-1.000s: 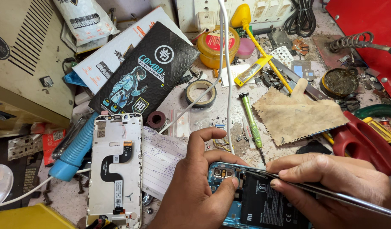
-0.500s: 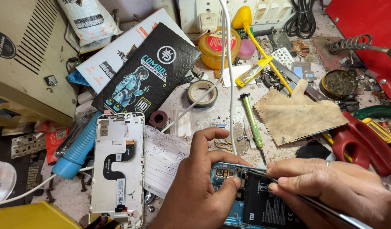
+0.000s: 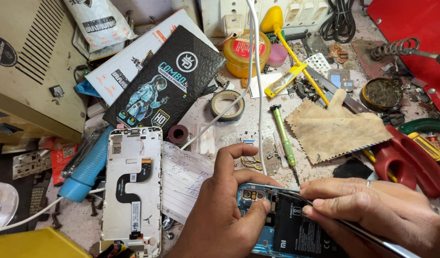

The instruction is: The person uses tweezers and a screwdriver to remove a metal bracket and unscrew components from a disassembled smartphone. The person then uses a small brush to clean the interior of the phone chassis.

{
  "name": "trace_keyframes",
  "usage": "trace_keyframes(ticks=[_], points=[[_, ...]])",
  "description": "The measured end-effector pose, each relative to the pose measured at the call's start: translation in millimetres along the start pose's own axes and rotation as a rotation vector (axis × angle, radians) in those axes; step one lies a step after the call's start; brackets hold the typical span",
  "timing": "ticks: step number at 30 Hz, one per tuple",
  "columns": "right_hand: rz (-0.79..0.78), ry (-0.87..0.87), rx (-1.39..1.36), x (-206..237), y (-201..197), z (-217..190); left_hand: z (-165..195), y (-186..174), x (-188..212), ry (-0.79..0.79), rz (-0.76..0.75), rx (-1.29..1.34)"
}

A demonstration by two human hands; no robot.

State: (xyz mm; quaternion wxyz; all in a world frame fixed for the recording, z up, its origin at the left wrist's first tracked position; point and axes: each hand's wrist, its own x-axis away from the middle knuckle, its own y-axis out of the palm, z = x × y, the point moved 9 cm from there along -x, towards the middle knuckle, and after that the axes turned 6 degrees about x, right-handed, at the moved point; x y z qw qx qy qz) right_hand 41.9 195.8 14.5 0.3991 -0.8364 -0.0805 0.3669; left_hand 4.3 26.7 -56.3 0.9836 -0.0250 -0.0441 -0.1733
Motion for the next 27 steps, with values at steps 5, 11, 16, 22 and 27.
trace_keyframes(ticks=[5, 11, 16, 22, 27], points=[[-0.018, -0.048, -0.014, -1.2, 2.2, 0.3, -1.1, -2.7, 1.9, -0.014, 0.009, -0.036], [0.002, 0.081, -0.050, 4.1, 3.6, 13.8, 0.2, -2.8, 1.5, -0.005, 0.018, -0.012], [0.003, 0.150, -0.082, 7.2, 5.8, 16.8, 0.3, -5.0, 2.0, -0.007, 0.025, -0.026], [-0.032, 0.077, -0.099, 4.3, 5.1, 14.9, -2.9, -5.7, 2.1, -0.026, 0.019, -0.032], [-0.127, -0.014, -0.068, -1.8, 6.2, 15.6, -3.6, -5.2, 2.0, -0.025, 0.019, -0.028]])
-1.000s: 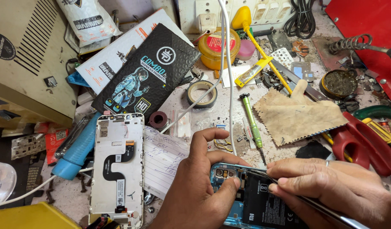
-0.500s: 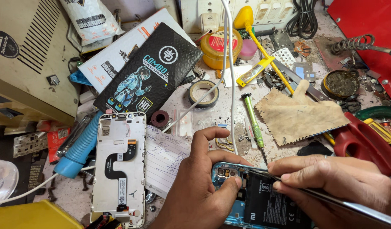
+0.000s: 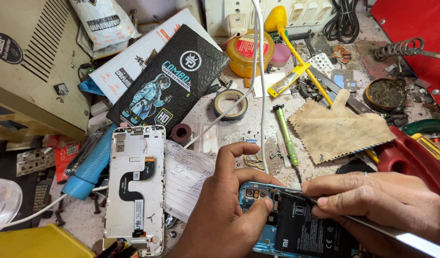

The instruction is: The person uses tweezers and a screwdriver to remove a metal bracket and unscrew components from a disassembled smartphone. The person then uses a small brush to clean the interior of the phone chassis.

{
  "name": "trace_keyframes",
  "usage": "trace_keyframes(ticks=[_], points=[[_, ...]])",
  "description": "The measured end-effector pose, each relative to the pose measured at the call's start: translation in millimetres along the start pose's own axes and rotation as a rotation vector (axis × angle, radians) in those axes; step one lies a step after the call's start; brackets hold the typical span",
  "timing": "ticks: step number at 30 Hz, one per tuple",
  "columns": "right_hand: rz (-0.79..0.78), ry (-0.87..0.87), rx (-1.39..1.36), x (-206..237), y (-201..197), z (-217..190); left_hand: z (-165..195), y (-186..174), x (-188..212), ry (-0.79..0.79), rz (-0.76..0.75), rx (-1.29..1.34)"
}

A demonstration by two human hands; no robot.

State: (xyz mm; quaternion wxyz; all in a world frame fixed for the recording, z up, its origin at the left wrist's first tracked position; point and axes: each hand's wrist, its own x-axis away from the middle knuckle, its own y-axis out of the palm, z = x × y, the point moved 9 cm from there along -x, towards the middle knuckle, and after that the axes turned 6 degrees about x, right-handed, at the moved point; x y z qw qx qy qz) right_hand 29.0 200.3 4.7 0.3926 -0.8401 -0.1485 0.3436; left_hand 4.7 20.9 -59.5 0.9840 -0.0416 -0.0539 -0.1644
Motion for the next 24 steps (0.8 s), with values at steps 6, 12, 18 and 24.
trace_keyframes(ticks=[6, 12, 18, 24], points=[[-0.019, -0.027, 0.012, -2.1, 1.5, -4.2, -1.2, -1.6, 2.2, -0.008, 0.006, -0.007], [0.047, 0.108, -0.067, 1.1, 0.9, 3.7, -1.7, -1.6, 3.0, -0.015, 0.004, -0.010], [0.159, 0.194, -0.171, 11.9, -0.8, 9.7, -0.7, -1.5, 2.4, -0.016, 0.002, 0.000], [0.126, 0.166, -0.070, 11.0, 5.5, 3.6, 1.8, -1.0, 2.1, -0.009, 0.010, -0.019]])
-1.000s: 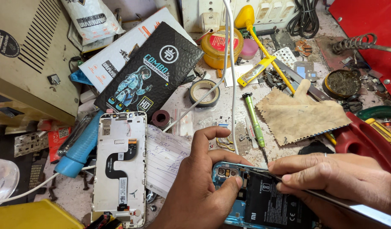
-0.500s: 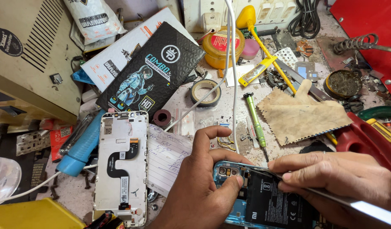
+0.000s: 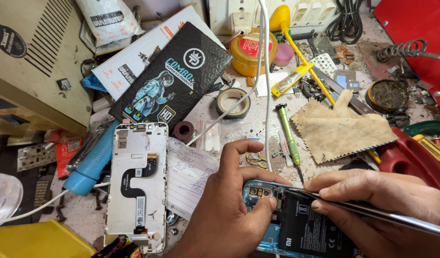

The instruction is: The person uses tweezers and a screwdriver to remove a metal bracket and unscrew components from a disassembled smartphone. The person then uses a small brush to clean the interior of the phone chassis.

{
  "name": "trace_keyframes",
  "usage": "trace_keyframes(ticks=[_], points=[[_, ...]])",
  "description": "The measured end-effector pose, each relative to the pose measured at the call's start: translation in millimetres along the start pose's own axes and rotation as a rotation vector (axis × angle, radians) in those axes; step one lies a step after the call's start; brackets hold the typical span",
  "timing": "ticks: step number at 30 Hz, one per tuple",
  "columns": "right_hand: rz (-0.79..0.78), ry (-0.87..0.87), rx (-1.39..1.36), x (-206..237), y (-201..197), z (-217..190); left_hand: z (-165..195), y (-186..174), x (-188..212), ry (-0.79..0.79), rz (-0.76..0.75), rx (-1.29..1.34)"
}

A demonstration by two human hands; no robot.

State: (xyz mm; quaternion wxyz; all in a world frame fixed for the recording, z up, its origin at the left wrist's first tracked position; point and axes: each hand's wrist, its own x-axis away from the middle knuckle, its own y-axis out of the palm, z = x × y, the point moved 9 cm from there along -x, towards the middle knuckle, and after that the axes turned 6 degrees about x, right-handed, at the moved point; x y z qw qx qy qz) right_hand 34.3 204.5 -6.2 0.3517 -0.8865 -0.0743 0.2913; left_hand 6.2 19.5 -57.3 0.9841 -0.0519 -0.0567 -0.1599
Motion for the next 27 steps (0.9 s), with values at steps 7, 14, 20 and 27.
trace_keyframes(ticks=[7, 14, 20, 27], points=[[-0.038, -0.023, 0.004, -9.4, 4.6, -12.4, 5.6, -2.7, 6.1, 0.042, -0.007, 0.011], [-0.061, -0.030, 0.056, -6.4, 6.8, -20.1, 14.1, -5.4, 13.0, 0.074, 0.005, -0.002], [-0.105, -0.012, 0.039, -5.6, 6.7, -14.9, 16.9, -5.4, 14.7, 0.010, -0.009, 0.009], [-0.120, 0.010, -0.043, -6.1, 10.1, -13.6, 21.1, -5.4, 15.5, 0.042, -0.015, 0.010]])
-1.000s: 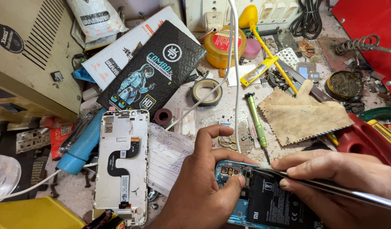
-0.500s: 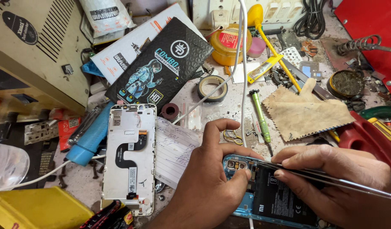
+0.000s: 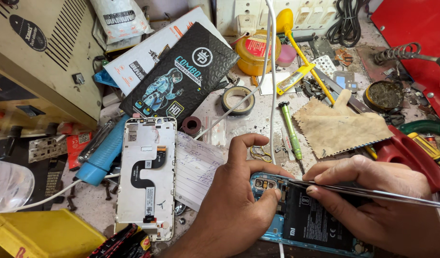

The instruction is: The person uses tweezers and a screwdriver to remove a metal bracket and unscrew components from a disassembled smartphone. The person then uses a small brush to clean the interior of the phone chassis.

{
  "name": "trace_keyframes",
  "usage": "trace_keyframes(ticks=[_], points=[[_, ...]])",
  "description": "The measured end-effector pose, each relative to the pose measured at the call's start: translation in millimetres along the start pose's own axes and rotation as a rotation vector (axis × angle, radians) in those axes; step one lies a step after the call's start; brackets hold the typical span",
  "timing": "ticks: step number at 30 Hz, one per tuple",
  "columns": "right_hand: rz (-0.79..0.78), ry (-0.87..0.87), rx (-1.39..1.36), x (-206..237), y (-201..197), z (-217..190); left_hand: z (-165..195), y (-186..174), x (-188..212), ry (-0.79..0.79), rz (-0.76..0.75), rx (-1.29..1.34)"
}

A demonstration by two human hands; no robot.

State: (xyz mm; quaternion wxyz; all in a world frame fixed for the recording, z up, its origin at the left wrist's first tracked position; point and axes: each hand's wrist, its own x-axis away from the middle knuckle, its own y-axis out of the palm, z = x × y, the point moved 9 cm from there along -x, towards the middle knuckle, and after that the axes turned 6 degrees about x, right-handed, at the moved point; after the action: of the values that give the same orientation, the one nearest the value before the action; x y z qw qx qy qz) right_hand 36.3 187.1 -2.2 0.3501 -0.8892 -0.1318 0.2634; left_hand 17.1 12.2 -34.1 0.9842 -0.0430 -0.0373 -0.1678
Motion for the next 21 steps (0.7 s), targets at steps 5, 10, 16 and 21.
trace_keyframes(ticks=[5, 10, 16, 21], points=[[0.018, -0.026, 0.085, -1.0, -2.5, -9.1, -2.0, 1.3, 0.9, -0.013, -0.001, -0.003], [0.065, -0.051, 0.210, 0.5, -4.7, -21.2, 2.3, 1.2, 2.5, 0.032, 0.000, 0.022], [0.062, 0.033, 0.227, 2.5, 0.4, -18.6, -1.4, 1.2, 3.4, 0.007, 0.010, 0.008], [0.034, -0.016, 0.178, 1.8, -0.6, -21.9, 2.0, 1.0, 5.9, 0.034, 0.017, -0.033]])
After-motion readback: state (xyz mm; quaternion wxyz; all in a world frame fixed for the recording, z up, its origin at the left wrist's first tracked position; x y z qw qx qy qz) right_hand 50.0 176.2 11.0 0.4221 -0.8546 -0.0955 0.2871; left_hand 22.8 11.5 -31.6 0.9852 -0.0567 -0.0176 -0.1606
